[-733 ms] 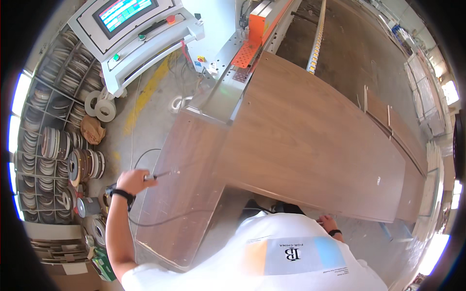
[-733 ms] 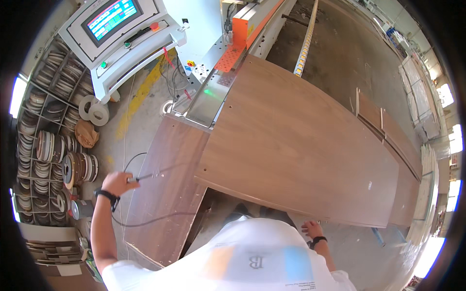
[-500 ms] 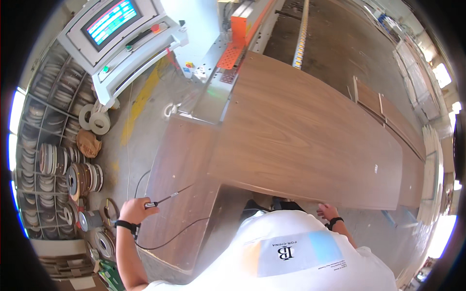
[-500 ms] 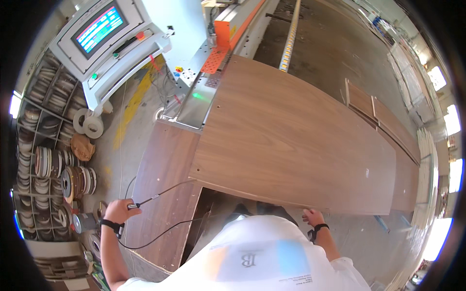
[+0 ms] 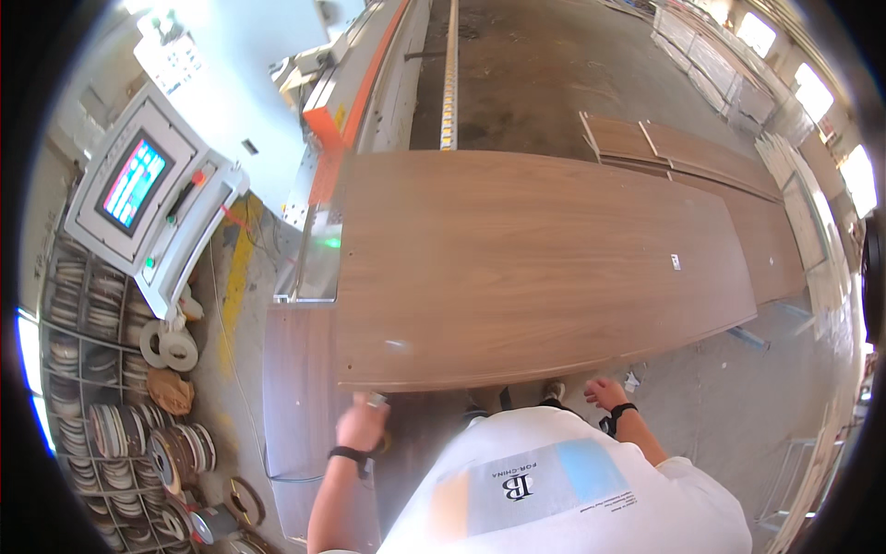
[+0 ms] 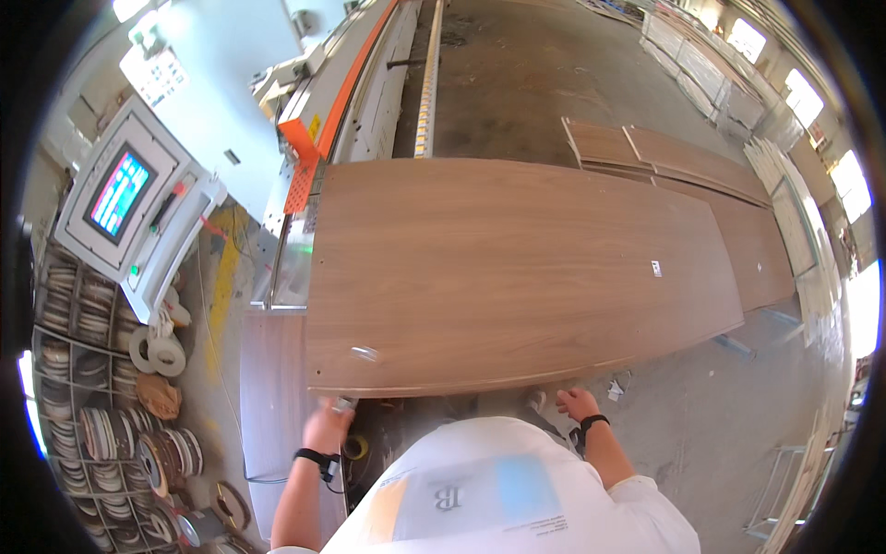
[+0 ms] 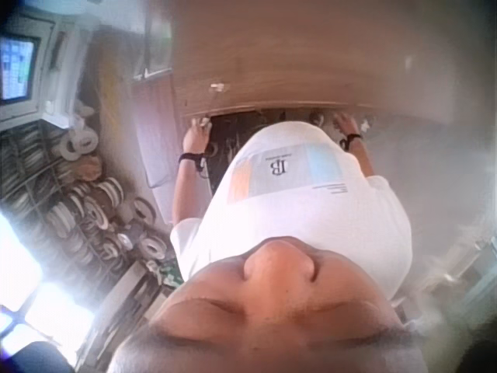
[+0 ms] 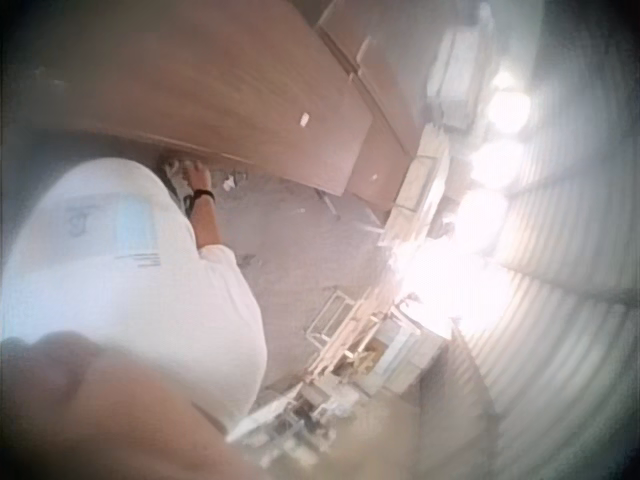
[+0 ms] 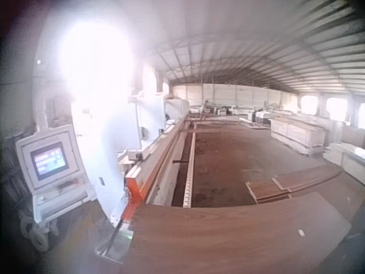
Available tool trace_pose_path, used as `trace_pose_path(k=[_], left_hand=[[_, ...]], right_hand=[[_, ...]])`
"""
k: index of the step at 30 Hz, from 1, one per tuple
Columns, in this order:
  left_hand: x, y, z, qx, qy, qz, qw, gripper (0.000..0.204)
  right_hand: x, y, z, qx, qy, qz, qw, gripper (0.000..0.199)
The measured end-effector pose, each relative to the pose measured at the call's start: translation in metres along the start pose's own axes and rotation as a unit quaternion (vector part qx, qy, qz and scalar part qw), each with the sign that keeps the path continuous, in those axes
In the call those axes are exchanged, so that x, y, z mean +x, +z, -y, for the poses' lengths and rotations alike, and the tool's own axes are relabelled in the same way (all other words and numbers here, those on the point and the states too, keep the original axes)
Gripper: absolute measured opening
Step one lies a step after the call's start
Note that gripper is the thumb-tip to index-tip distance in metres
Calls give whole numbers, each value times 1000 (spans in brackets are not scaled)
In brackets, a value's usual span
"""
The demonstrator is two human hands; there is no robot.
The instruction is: The person picks up a wooden panel from a stack, places it onto the edge banding machine, and guides it through. After the panel passes through, the person retrieves it and places it onto another stack, repeating the process with several more panels.
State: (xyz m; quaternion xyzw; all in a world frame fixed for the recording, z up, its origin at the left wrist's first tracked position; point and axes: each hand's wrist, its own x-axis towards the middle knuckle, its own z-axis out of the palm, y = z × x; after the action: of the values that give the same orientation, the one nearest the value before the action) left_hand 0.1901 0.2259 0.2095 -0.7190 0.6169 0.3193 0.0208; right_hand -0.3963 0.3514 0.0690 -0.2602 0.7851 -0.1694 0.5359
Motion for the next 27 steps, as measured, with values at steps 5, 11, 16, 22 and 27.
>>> trace_pose_path(k=[5, 11, 16, 22, 27], left_hand=[[29, 65, -48, 145, 336, 91, 926, 42], [89, 63, -169, -146, 8, 90, 985, 36], [113, 116, -243, -88, 127, 261, 953, 24], [164, 204, -305, -80, 84, -25, 993, 44], [144, 302, -375, -118, 198, 25, 973, 28]], right_hand=[[-1, -23, -71, 79, 31, -9, 996, 36], [-18, -72, -190, 214, 117, -50, 969, 38], [-22, -110, -281, 267, 182, -72, 944, 42], [-33, -171, -301, 292, 181, -113, 932, 44], [1, -191, -299, 301, 148, -136, 932, 42]])
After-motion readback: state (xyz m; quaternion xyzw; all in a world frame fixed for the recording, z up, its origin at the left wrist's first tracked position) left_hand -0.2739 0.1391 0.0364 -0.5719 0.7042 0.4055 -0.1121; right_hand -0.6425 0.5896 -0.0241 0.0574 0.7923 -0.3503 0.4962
